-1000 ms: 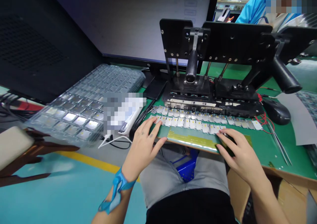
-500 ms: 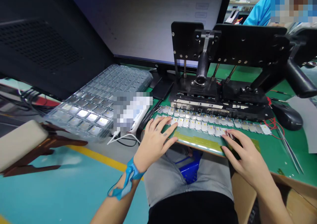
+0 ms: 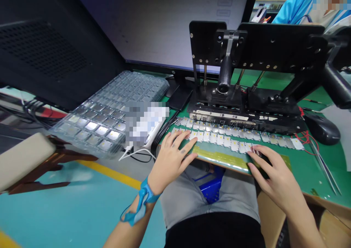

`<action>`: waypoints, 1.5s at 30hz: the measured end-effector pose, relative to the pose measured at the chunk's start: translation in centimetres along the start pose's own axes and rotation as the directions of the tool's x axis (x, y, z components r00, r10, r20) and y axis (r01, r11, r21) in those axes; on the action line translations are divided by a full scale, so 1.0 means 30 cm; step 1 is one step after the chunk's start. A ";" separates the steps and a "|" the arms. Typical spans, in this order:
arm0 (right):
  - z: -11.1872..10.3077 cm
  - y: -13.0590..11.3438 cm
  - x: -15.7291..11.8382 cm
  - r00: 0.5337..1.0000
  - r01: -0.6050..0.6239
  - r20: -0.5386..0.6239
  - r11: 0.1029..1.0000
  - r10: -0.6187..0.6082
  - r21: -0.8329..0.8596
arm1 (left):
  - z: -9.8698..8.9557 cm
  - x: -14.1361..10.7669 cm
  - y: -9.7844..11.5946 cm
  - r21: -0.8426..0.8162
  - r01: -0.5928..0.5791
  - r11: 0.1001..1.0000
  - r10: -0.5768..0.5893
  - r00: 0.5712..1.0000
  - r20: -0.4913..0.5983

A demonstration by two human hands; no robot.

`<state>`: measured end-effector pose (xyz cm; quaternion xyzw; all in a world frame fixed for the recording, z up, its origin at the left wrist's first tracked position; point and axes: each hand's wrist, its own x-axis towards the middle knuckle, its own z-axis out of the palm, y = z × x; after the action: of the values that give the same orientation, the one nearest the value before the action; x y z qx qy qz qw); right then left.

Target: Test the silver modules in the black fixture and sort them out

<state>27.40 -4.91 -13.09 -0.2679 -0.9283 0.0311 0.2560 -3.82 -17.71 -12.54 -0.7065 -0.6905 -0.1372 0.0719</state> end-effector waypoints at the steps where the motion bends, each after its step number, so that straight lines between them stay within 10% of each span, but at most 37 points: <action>1: -0.001 -0.001 -0.001 1.000 -0.001 0.000 1.000 0.001 0.002 | 0.000 -0.002 0.002 0.002 0.000 1.000 0.000 1.000 0.001; 45: -0.026 -0.012 0.018 1.000 -0.006 -0.030 1.000 0.006 -0.008 | 0.012 0.014 0.024 -0.010 0.007 1.000 -0.007 1.000 0.008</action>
<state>27.23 -5.00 -12.11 -0.2719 -0.9238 0.0242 0.2686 -3.05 -17.23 -12.70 -0.7048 -0.6928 -0.1379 0.0653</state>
